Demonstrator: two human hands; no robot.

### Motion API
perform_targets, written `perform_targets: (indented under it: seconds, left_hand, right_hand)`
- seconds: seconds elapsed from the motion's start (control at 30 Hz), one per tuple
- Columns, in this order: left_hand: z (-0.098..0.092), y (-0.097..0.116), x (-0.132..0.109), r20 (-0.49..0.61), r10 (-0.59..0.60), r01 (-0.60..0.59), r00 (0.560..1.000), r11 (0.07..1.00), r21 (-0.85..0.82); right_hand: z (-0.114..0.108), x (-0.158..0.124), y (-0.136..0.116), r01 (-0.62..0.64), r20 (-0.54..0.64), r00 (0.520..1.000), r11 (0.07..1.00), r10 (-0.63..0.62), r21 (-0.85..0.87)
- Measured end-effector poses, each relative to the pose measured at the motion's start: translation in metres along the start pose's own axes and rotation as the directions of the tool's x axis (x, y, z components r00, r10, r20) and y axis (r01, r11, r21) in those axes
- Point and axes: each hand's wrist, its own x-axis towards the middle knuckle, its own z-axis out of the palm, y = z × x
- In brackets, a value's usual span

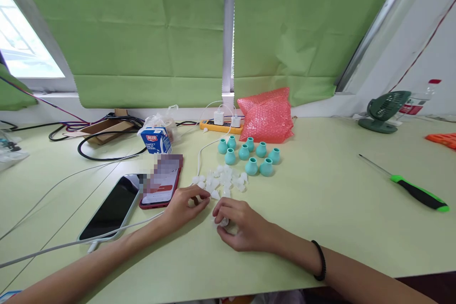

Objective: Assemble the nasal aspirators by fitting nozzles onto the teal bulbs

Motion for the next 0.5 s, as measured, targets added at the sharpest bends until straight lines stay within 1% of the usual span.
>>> perform_targets:
  seconds: [0.03, 0.07, 0.13, 0.2, 0.27, 0.33, 0.5]
  left_hand:
    - [-0.001, 0.001, 0.000, -0.003, -0.054, 0.054, 0.999, 0.997, -0.058]
    - [-0.001, 0.003, 0.001, 0.000, -0.104, 0.103, 0.995, 0.987, -0.121]
    - [-0.003, 0.006, 0.002, 0.022, -0.185, 0.185, 0.982, 0.951, -0.247]
    - [-0.004, 0.008, 0.003, 0.068, -0.234, 0.243, 0.970, 0.901, -0.361]
    - [-0.004, 0.010, 0.003, 0.134, -0.238, 0.273, 0.962, 0.844, -0.462]
    - [-0.004, 0.011, 0.002, 0.199, -0.216, 0.291, 0.956, 0.789, -0.541]
    - [0.000, 0.006, 0.002, 0.336, -0.178, 0.360, 0.925, 0.692, -0.625]
  right_hand:
    - [0.002, 0.000, 0.003, -0.011, 0.011, 1.000, 1.000, 0.010, 0.014]
    - [0.004, 0.000, 0.006, -0.031, -0.005, 0.999, 0.999, 0.031, 0.012]
    - [0.008, 0.000, 0.016, -0.106, -0.075, 0.992, 0.994, 0.106, 0.006]
    - [0.010, 0.000, 0.023, -0.193, -0.137, 0.971, 0.980, 0.196, 0.039]
    - [0.011, 0.000, 0.026, -0.260, -0.149, 0.949, 0.958, 0.277, 0.123]
    - [0.012, 0.001, 0.025, -0.294, -0.121, 0.938, 0.932, 0.323, 0.212]
    - [0.014, 0.001, 0.021, -0.324, -0.065, 0.930, 0.890, 0.362, 0.321]
